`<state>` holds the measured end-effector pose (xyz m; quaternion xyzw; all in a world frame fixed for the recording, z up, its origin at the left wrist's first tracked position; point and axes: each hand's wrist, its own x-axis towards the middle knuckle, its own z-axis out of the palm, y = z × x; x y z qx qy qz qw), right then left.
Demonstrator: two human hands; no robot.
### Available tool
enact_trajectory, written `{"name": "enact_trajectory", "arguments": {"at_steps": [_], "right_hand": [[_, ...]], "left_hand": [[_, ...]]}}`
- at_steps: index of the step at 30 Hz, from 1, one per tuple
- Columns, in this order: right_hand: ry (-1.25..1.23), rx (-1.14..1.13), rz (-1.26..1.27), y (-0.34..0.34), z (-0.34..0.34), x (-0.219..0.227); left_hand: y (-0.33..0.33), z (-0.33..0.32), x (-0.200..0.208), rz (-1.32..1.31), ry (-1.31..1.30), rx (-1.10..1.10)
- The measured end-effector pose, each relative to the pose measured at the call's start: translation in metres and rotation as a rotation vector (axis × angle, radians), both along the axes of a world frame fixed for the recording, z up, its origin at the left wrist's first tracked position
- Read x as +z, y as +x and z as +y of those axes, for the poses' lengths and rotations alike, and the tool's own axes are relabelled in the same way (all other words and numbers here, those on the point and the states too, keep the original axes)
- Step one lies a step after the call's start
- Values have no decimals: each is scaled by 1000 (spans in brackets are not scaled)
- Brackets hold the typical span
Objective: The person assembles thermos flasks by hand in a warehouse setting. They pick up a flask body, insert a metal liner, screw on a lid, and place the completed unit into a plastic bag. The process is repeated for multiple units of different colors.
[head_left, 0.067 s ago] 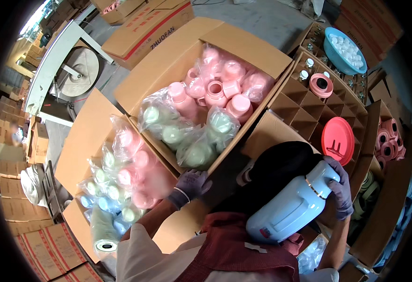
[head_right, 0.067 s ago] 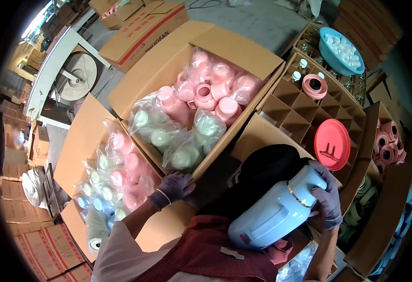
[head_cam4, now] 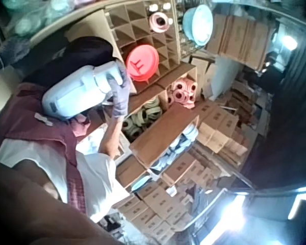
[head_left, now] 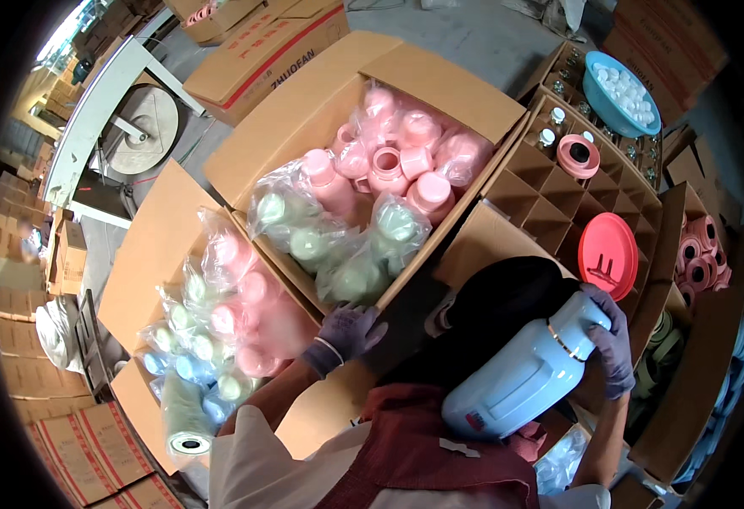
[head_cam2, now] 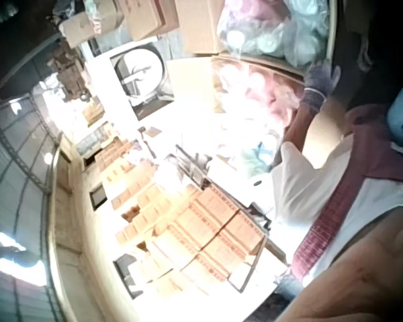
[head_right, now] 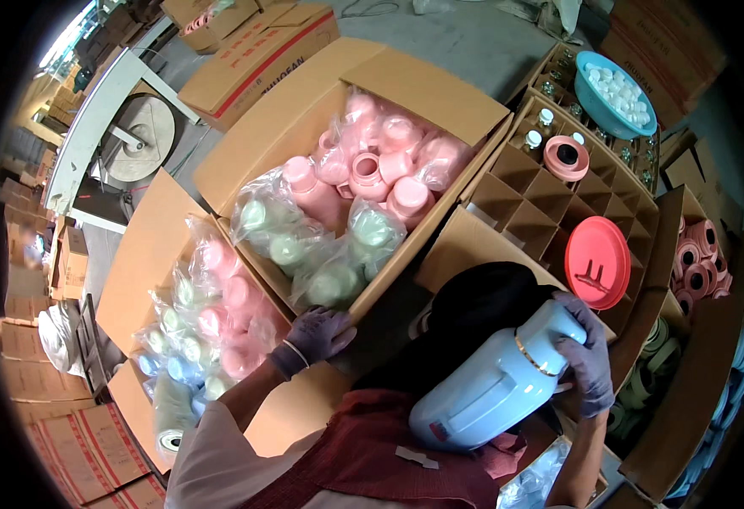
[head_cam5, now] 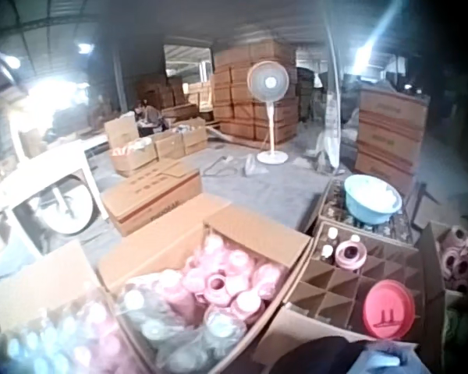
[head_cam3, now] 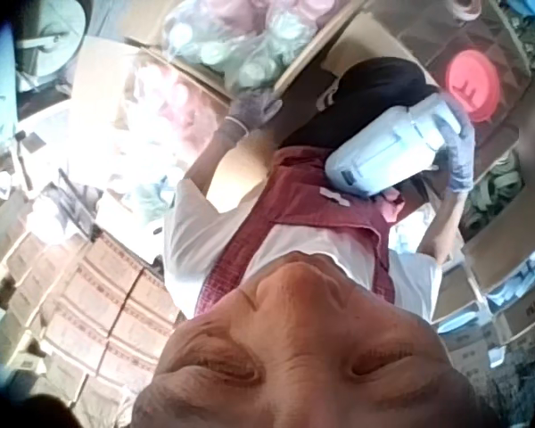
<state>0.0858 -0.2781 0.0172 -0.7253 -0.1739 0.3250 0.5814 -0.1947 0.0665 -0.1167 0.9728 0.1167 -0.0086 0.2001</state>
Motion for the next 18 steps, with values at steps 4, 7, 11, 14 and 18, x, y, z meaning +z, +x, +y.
{"name": "enact_trajectory", "arguments": {"at_steps": [4, 7, 11, 14, 18], "right_hand": [[-145, -27, -60, -14, 2, 15], [29, -10, -118, -7, -16, 1], [160, -304, -30, -4, -72, -40], [-25, -430, -77, -23, -117, -62], [-152, -384, 21, -49, -153, -131]], "left_hand": [[43, -17, 28, -269, -63, -14], [75, -24, 33, -351, -125, -36], [124, 8, 20, -487, -306, -87], [188, 109, -27, -586, 41, 134], [206, 211, -86, 32, 686, 367]]}}
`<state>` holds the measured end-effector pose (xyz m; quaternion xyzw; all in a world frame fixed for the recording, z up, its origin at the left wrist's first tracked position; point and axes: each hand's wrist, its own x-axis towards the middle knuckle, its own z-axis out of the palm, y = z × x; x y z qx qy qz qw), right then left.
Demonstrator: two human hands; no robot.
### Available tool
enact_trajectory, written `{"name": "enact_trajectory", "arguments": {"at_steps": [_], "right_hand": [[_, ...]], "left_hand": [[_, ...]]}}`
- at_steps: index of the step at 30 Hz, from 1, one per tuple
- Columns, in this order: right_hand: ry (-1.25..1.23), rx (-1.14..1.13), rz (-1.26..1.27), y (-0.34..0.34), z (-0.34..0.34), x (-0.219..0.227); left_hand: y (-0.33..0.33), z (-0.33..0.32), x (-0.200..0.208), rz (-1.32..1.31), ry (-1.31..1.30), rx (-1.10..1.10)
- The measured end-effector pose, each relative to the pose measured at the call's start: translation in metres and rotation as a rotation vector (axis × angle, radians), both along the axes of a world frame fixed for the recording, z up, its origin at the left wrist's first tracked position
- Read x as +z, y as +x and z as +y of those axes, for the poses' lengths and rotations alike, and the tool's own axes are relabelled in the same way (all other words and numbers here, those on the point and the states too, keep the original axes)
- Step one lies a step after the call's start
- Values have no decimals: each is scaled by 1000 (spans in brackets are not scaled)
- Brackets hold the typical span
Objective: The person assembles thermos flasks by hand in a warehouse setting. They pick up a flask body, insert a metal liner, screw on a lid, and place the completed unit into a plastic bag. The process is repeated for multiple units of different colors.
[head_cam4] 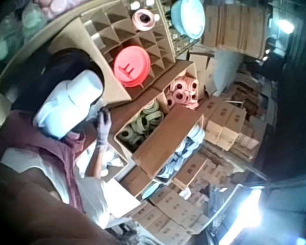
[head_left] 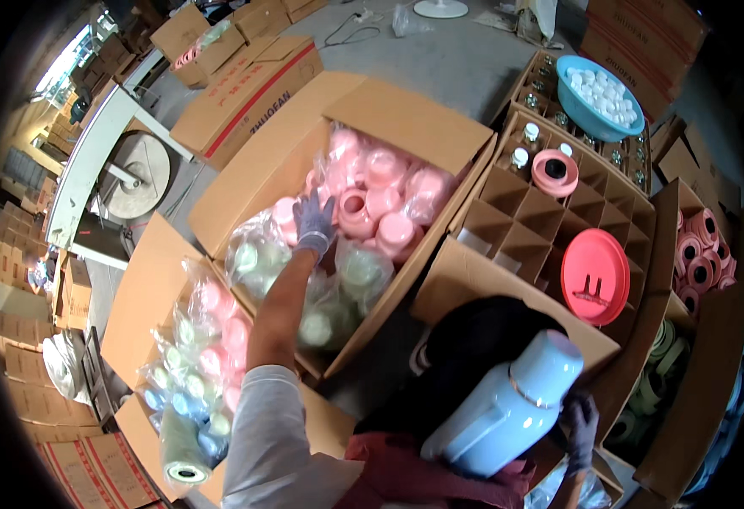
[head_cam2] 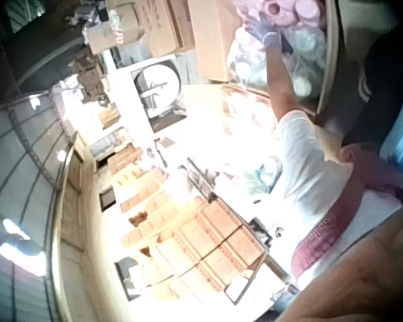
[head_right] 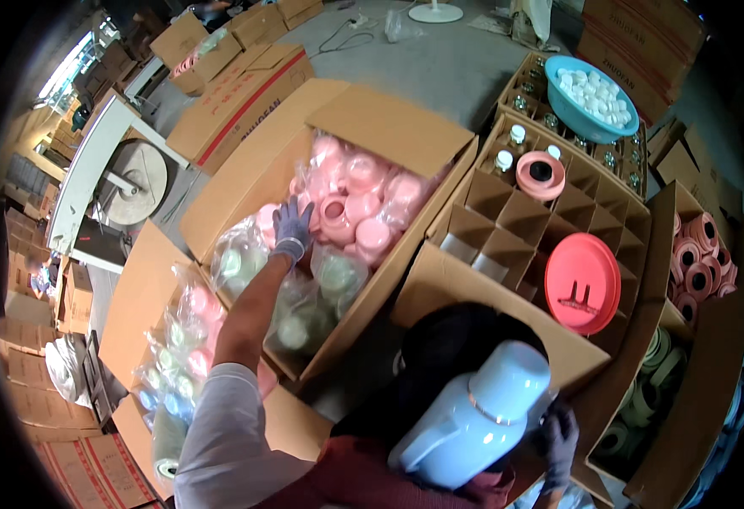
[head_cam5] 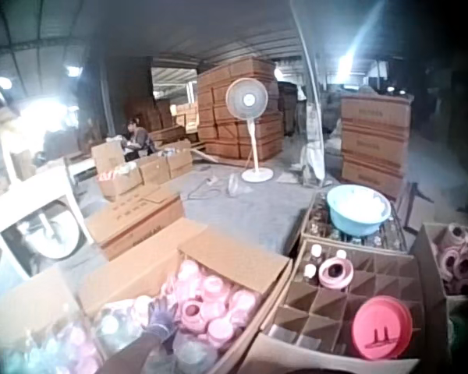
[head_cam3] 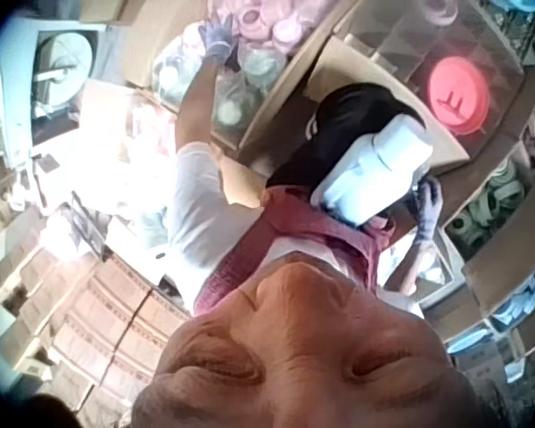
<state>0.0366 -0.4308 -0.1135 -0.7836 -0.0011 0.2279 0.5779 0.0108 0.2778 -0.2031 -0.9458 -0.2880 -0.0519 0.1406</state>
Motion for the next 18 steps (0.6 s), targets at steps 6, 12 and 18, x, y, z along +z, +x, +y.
{"name": "enact_trajectory", "arguments": {"at_steps": [6, 12, 18], "right_hand": [[-113, -184, 126, -37, -30, -65], [-196, -113, 244, -20, -22, -59], [-230, -67, 273, -8, -20, -60]], "left_hand": [[35, 51, -42, 143, 10, 5], [45, 93, -18, 142, -270, -76], [55, 135, 21, -256, -544, -187]]}}
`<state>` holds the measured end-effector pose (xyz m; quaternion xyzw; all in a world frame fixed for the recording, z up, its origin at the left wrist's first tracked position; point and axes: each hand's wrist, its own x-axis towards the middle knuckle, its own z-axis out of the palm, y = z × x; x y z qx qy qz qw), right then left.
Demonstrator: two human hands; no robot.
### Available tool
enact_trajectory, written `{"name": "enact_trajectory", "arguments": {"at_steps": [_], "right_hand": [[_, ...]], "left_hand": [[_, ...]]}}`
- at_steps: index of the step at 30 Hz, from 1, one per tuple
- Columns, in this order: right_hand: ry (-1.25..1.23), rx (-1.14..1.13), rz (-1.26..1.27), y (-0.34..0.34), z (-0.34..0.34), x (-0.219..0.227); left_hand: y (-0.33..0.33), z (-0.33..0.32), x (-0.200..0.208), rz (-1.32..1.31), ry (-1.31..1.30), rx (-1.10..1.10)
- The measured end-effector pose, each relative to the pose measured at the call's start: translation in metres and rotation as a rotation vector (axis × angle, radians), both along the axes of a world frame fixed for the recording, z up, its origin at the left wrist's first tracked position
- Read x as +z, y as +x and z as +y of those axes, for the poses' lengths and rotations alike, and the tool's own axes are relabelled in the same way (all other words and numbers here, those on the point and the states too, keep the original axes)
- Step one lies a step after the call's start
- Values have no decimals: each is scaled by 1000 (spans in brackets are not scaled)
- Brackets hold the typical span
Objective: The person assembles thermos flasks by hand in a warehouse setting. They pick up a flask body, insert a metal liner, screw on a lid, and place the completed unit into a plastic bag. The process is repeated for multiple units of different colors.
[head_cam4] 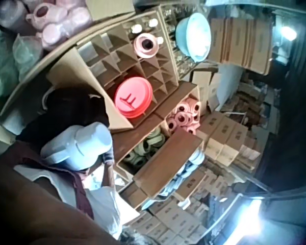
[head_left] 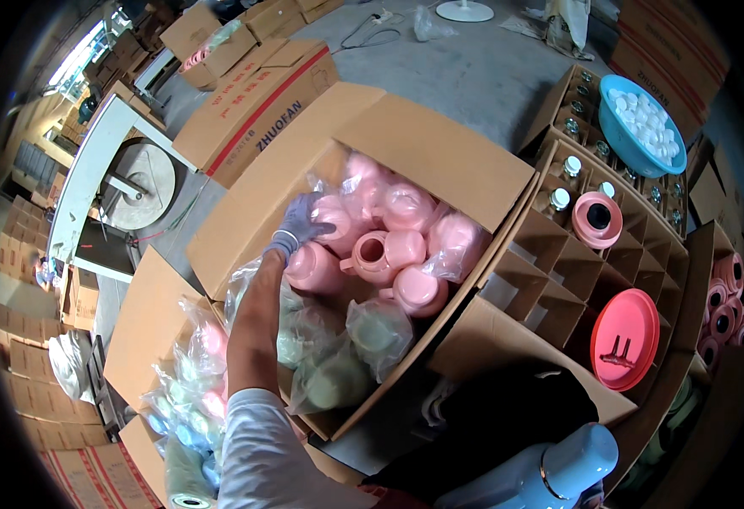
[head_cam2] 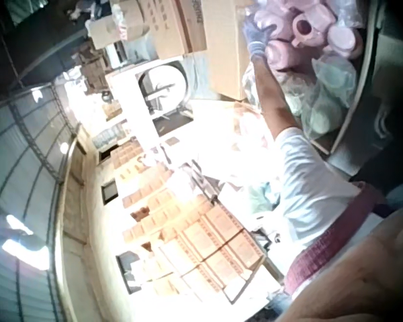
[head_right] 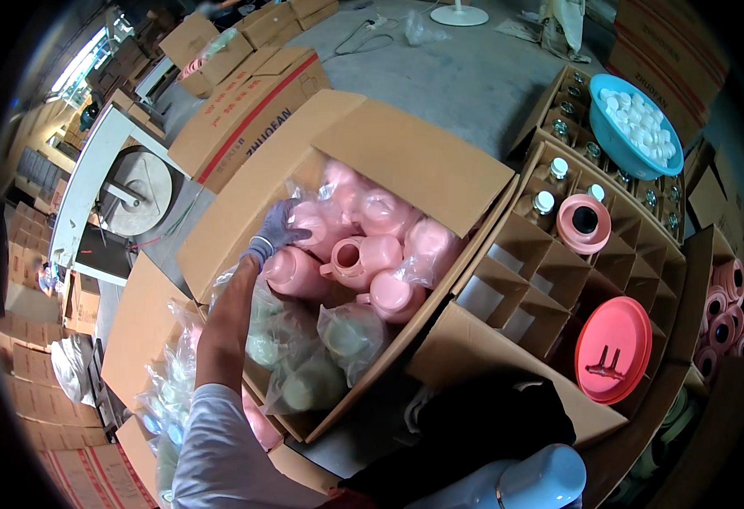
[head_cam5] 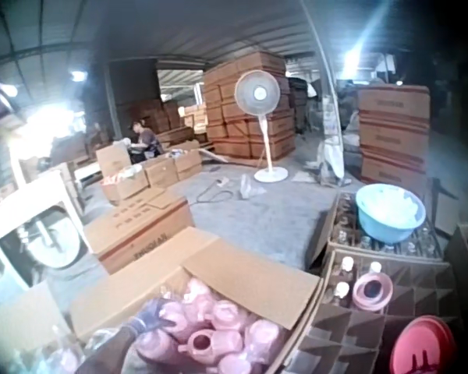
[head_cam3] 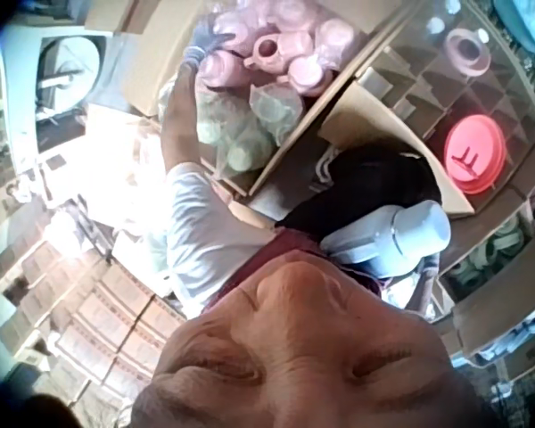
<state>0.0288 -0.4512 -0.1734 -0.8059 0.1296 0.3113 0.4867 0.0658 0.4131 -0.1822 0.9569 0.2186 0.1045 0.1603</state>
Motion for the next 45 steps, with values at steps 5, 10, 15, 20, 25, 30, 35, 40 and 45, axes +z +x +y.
{"name": "enact_trajectory", "arguments": {"at_steps": [5, 10, 15, 20, 25, 30, 35, 40, 45], "right_hand": [[8, 18, 1, 3, -13, -2], [401, 200, -26, 46, -31, -17], [6, 168, -629, 145, 112, 107], [419, 644, -686, 189, 291, 180], [851, 270, -157, 220, 315, 203], [1216, -128, 250, 294, 231, 168], [972, -114, 69, 288, 202, 162], [462, 170, -864, 190, 168, 122], [-476, 256, -957, 116, 134, 116]], "left_hand": [[23, 24, -37, -121, 93, 410], [58, 16, 10, -636, -7, 614], [126, -66, 150, -1006, -1256, -83], [152, -287, 201, -411, -1251, -689], [134, -339, 203, -537, -1332, -776], [92, -383, 156, -145, -631, -757], [66, -465, 136, -427, -1217, -408], [69, -498, 128, -467, -1183, -300], [-4, -483, 140, -509, -715, -516]]}}
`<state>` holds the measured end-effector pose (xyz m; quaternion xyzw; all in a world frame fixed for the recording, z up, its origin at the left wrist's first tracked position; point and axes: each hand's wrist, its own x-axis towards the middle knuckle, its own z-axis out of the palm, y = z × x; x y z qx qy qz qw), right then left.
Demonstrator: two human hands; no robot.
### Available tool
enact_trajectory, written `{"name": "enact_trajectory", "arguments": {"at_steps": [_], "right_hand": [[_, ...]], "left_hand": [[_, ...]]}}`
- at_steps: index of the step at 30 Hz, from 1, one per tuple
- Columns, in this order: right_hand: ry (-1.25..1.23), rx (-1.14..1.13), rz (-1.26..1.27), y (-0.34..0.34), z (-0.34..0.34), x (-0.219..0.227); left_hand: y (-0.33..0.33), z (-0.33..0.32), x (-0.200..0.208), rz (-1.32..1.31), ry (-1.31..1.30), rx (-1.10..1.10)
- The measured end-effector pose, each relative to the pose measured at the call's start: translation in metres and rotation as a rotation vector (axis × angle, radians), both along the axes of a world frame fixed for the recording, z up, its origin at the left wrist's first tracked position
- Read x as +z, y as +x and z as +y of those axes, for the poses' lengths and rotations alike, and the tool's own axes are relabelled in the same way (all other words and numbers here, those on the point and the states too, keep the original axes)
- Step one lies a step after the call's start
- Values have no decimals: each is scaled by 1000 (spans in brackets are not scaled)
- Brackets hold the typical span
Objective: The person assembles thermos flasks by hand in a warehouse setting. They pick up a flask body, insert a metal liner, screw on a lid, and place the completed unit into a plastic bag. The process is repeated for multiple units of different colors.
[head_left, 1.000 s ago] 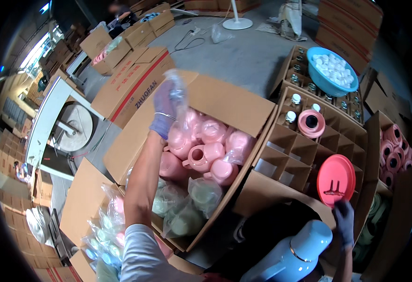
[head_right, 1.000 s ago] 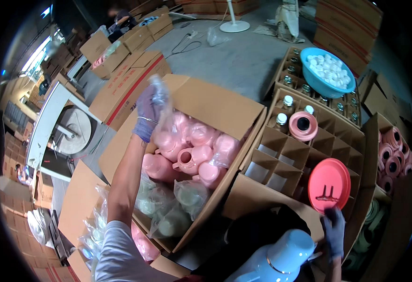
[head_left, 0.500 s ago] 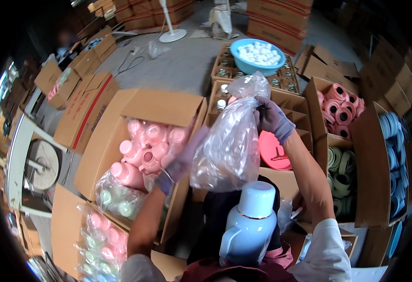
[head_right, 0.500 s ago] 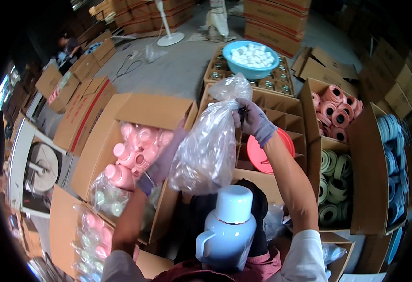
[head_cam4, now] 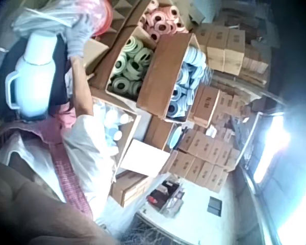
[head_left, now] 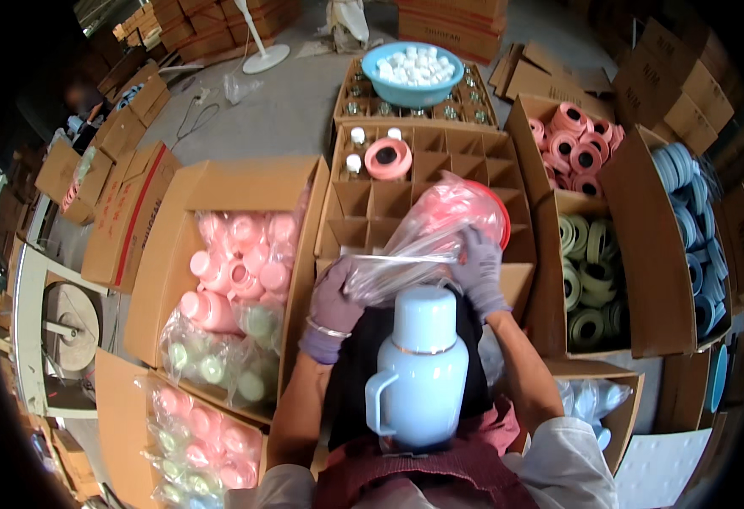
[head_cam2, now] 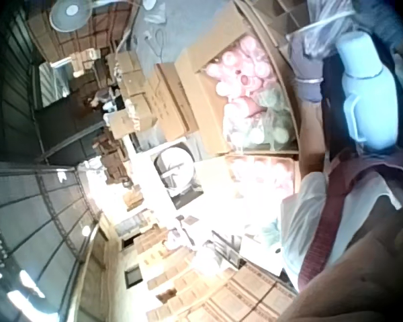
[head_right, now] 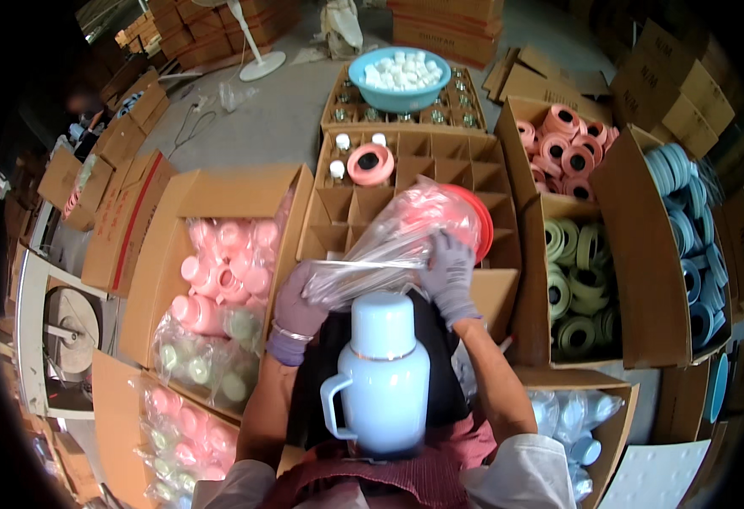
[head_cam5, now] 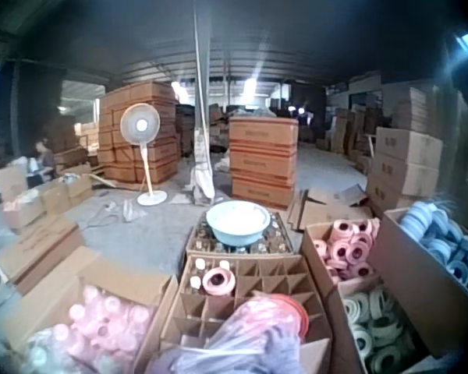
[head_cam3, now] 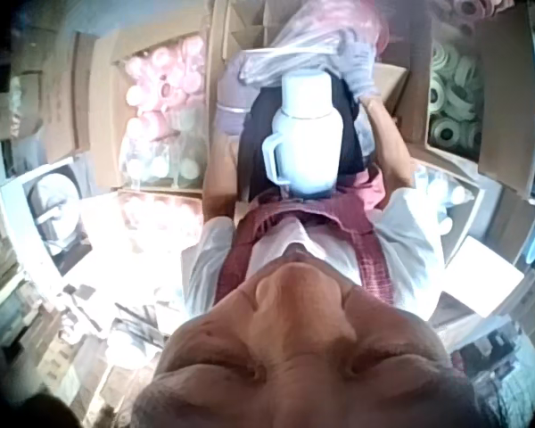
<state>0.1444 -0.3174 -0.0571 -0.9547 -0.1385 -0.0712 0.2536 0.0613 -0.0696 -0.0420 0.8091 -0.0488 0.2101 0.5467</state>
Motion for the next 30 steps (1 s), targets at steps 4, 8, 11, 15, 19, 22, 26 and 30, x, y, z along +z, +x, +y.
{"name": "enact_trajectory", "arguments": {"at_steps": [4, 8, 11, 15, 19, 22, 26, 30], "right_hand": [[307, -23, -313, -78, -11, 33], [222, -59, -151, -165, -49, -6], [92, 57, -270, -207, -38, -22], [-66, 360, -230, -294, -82, -49], [32, 577, -84, -307, -115, -40], [49, 628, -51, -310, -117, -44], [412, 479, 97, -296, -49, -15], [751, 806, 195, -212, 59, 75]], "left_hand": [[-98, 38, -10, 57, -288, -679], [-127, 32, 58, 621, -255, -1034], [-178, 22, 17, 948, 62, -1064], [-199, 30, 13, 947, -126, -1102], [-144, 18, 77, 710, -298, -441], [-149, 12, 62, 658, 400, -323], [-227, 89, 6, 765, -458, -263], [-296, 127, -35, 558, -1086, 69]]}}
